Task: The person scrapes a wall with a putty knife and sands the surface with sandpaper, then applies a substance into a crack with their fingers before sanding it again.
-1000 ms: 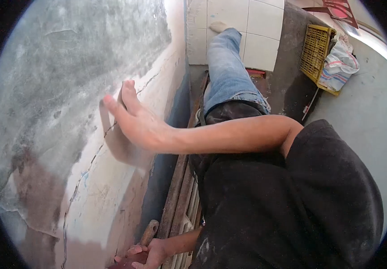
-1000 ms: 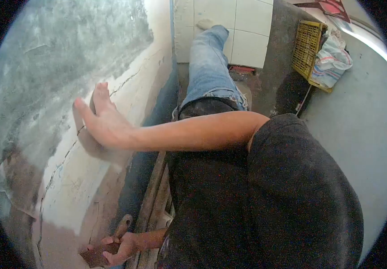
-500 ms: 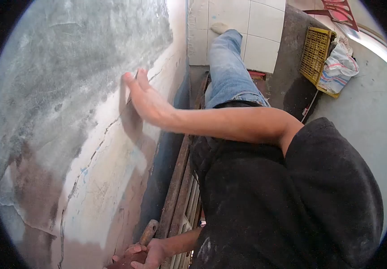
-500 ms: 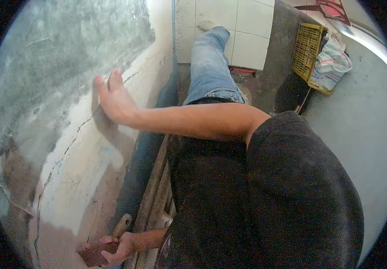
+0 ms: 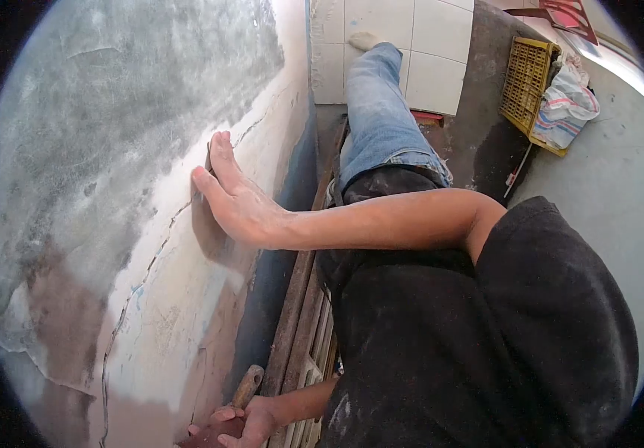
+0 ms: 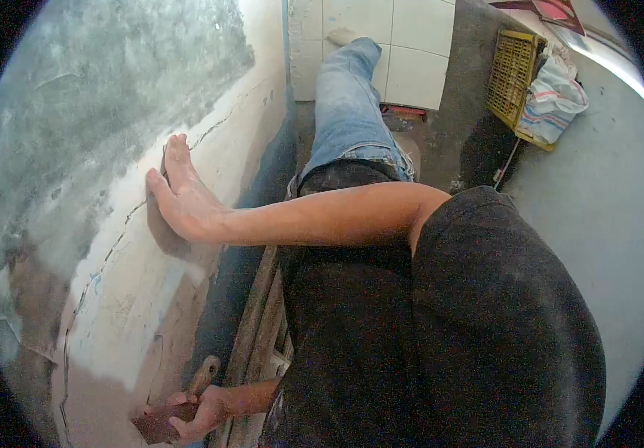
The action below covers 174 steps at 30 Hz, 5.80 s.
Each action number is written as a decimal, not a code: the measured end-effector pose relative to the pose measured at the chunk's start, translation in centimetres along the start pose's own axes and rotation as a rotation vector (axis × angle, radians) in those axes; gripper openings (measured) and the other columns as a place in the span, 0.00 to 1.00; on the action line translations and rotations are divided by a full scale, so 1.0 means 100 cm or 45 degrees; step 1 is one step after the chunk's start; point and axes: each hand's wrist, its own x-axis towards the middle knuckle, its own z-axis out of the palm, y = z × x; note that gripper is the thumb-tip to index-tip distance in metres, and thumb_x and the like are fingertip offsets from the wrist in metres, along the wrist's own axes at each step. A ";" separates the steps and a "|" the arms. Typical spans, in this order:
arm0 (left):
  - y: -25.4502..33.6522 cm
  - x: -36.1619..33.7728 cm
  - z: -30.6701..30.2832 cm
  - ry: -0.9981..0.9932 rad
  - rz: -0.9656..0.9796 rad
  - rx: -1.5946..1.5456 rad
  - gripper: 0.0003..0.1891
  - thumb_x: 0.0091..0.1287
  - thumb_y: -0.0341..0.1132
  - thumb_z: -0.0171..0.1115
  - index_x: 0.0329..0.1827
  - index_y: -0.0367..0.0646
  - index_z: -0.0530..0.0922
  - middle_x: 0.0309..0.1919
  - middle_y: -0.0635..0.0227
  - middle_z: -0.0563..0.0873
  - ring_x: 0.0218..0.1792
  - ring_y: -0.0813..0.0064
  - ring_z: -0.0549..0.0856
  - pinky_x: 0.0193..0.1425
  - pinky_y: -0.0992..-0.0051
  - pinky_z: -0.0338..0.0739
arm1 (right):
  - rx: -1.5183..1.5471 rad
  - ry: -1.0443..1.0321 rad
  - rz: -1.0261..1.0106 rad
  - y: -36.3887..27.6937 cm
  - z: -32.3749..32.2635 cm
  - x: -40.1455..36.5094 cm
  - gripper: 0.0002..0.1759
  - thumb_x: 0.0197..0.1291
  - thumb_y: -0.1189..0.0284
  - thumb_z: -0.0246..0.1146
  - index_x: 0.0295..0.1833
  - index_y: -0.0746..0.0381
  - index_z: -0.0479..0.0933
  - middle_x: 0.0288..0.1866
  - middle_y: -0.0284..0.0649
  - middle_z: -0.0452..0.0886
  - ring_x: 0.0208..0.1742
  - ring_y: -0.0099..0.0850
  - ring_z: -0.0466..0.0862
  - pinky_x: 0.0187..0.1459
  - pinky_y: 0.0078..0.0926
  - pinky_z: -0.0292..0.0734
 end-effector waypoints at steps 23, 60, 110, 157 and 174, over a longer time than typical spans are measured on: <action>0.021 -0.003 -0.002 0.000 -0.303 -0.091 0.26 0.58 0.37 0.51 0.57 0.29 0.67 0.49 0.43 0.81 0.16 0.75 0.69 0.15 0.78 0.59 | 0.164 0.161 0.582 0.044 -0.083 0.017 0.18 0.66 0.68 0.55 0.60 0.56 0.72 0.40 0.32 0.77 0.34 0.21 0.75 0.28 0.21 0.67; 0.018 0.020 -0.001 0.150 -0.225 -0.061 0.33 0.52 0.36 0.53 0.63 0.31 0.62 0.50 0.40 0.78 0.14 0.77 0.69 0.13 0.83 0.56 | -0.293 -0.281 0.749 -0.054 -0.038 0.035 0.23 0.61 0.72 0.43 0.62 0.62 0.59 0.40 0.42 0.70 0.35 0.31 0.70 0.29 0.32 0.66; 0.015 0.018 -0.005 0.119 -0.212 -0.064 0.34 0.52 0.35 0.52 0.63 0.26 0.60 0.48 0.39 0.78 0.13 0.77 0.68 0.12 0.82 0.59 | -0.718 -0.451 0.463 -0.033 -0.047 0.051 0.42 0.57 0.72 0.46 0.70 0.83 0.34 0.55 0.65 0.71 0.57 0.49 0.75 0.54 0.38 0.69; 0.015 0.018 0.002 0.249 -0.236 0.013 0.32 0.53 0.37 0.52 0.61 0.29 0.62 0.44 0.44 0.81 0.12 0.76 0.68 0.13 0.81 0.59 | -0.842 -0.404 0.295 -0.013 -0.052 0.061 0.45 0.54 0.71 0.46 0.67 0.88 0.32 0.66 0.75 0.58 0.70 0.56 0.61 0.69 0.35 0.58; 0.023 0.018 0.008 0.169 -0.200 0.025 0.29 0.53 0.35 0.49 0.58 0.29 0.62 0.46 0.41 0.80 0.12 0.76 0.67 0.13 0.81 0.57 | -0.747 -0.473 0.322 -0.027 -0.046 0.047 0.45 0.53 0.73 0.48 0.66 0.89 0.33 0.61 0.76 0.64 0.65 0.58 0.67 0.63 0.34 0.65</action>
